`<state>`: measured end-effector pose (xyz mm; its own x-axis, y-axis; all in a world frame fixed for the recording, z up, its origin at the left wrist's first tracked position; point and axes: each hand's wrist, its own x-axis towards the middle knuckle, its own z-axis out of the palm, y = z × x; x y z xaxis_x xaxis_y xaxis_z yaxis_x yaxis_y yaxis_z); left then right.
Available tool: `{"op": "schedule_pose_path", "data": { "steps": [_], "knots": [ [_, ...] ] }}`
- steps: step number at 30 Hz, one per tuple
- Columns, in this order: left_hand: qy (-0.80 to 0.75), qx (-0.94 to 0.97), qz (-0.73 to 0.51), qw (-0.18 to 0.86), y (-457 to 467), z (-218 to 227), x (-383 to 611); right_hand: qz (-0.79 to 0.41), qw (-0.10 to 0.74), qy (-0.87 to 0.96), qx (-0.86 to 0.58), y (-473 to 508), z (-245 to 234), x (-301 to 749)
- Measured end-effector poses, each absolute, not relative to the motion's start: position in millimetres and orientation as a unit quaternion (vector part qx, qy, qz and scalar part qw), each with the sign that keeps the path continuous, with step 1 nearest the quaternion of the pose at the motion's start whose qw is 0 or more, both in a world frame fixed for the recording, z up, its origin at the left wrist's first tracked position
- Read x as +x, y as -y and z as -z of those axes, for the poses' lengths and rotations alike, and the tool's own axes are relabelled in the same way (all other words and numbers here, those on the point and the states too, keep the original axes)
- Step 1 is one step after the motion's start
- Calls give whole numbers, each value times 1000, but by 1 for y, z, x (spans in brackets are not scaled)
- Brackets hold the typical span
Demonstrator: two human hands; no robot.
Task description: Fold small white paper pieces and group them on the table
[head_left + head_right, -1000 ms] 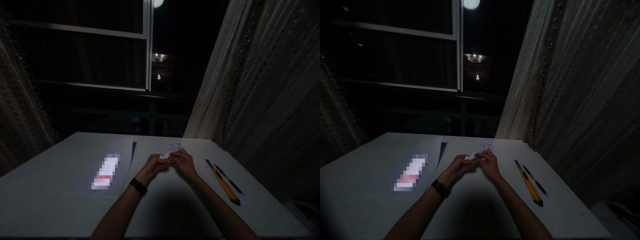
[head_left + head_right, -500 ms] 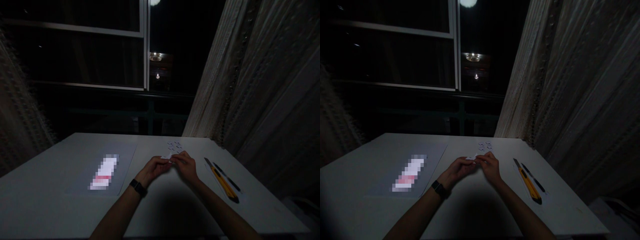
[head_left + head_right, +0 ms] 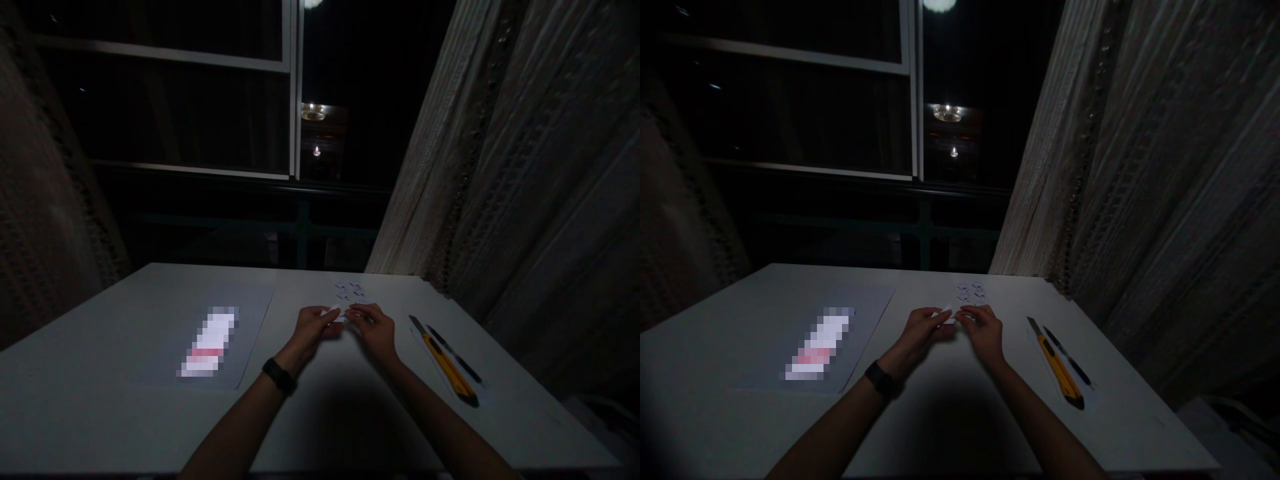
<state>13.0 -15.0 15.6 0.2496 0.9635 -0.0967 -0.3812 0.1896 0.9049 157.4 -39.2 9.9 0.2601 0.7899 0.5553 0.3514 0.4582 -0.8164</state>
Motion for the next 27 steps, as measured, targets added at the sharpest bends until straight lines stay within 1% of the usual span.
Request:
{"op": "schedule_pose_path", "data": {
  "steps": [4, 7, 9, 13, 20, 27],
  "knots": [
    [-396, 405, -539, 623, 11, -13, 18, -228, 598, 567, -519, 39, -7, 158],
    [-415, 444, -549, 574, 12, -12, 19, -254, 567, 582, -525, 38, -6, 153],
    [-418, 472, -551, 547, 13, -12, 20, -280, 561, 581, -518, 36, -4, 150],
    [-403, 487, -543, 554, 16, -14, 22, -312, 565, 574, -504, 33, -3, 147],
    [-400, 421, -554, 597, 19, -17, 23, -238, 549, 606, -524, 35, -3, 146],
    [-405, 421, -555, 592, 20, -19, 24, -183, 539, 631, -528, 42, -7, 144]
  ]
}}
